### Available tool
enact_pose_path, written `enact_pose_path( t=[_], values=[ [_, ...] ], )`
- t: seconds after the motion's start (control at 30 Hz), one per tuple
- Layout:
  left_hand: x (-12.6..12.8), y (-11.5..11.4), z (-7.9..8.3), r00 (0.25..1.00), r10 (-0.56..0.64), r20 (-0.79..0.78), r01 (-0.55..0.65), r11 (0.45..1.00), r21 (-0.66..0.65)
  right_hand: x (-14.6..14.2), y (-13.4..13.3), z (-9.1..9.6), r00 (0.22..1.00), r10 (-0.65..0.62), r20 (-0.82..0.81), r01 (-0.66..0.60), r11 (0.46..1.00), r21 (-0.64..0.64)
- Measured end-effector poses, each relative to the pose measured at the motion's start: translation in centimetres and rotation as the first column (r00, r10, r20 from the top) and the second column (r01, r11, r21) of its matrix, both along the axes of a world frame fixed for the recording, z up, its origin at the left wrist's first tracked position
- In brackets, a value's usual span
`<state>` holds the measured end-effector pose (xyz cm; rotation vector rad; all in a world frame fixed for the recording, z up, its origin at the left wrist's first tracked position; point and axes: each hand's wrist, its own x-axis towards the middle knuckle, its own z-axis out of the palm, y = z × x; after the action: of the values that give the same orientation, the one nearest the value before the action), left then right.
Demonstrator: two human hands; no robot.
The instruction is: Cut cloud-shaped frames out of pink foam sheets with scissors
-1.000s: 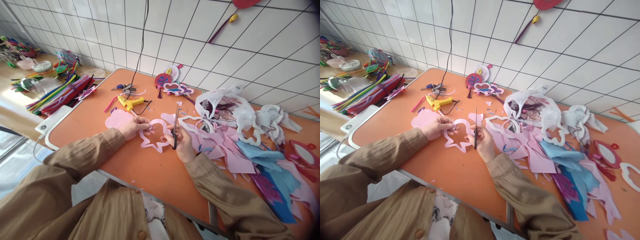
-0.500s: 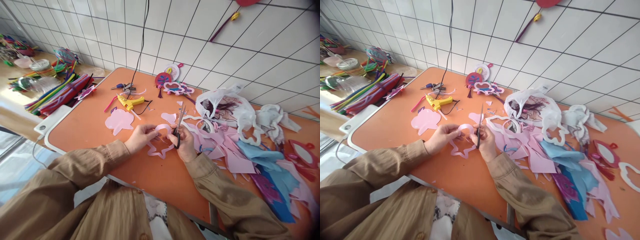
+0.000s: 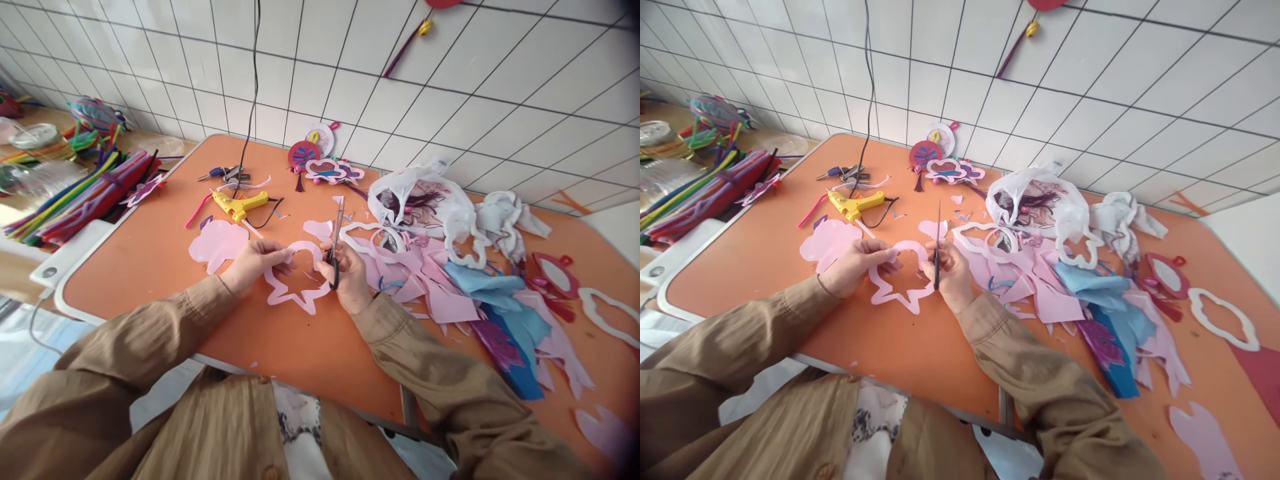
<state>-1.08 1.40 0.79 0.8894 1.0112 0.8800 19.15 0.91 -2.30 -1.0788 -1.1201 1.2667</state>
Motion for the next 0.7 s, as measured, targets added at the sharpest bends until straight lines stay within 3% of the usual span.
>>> enact_pose_path(
  t=[0.17,0.33,0.7],
  values=[
    [-0.03,0.28,-0.24,0.999,-0.047,0.013,0.048,0.998,-0.051,-0.17,-0.03,0.11,1.000,0.020,0.002,-0.020,1.000,-0.013],
    [-0.13,0.37,-0.15,1.000,-0.016,0.018,0.017,0.998,-0.066,-0.35,-0.07,0.38,1.000,0.023,-0.004,-0.023,1.000,-0.004],
    [-0.57,1.03,0.34,0.998,-0.023,0.055,0.035,0.971,-0.236,-0.08,0.03,0.37,0.998,0.048,-0.028,-0.049,0.999,-0.023]
  ],
)
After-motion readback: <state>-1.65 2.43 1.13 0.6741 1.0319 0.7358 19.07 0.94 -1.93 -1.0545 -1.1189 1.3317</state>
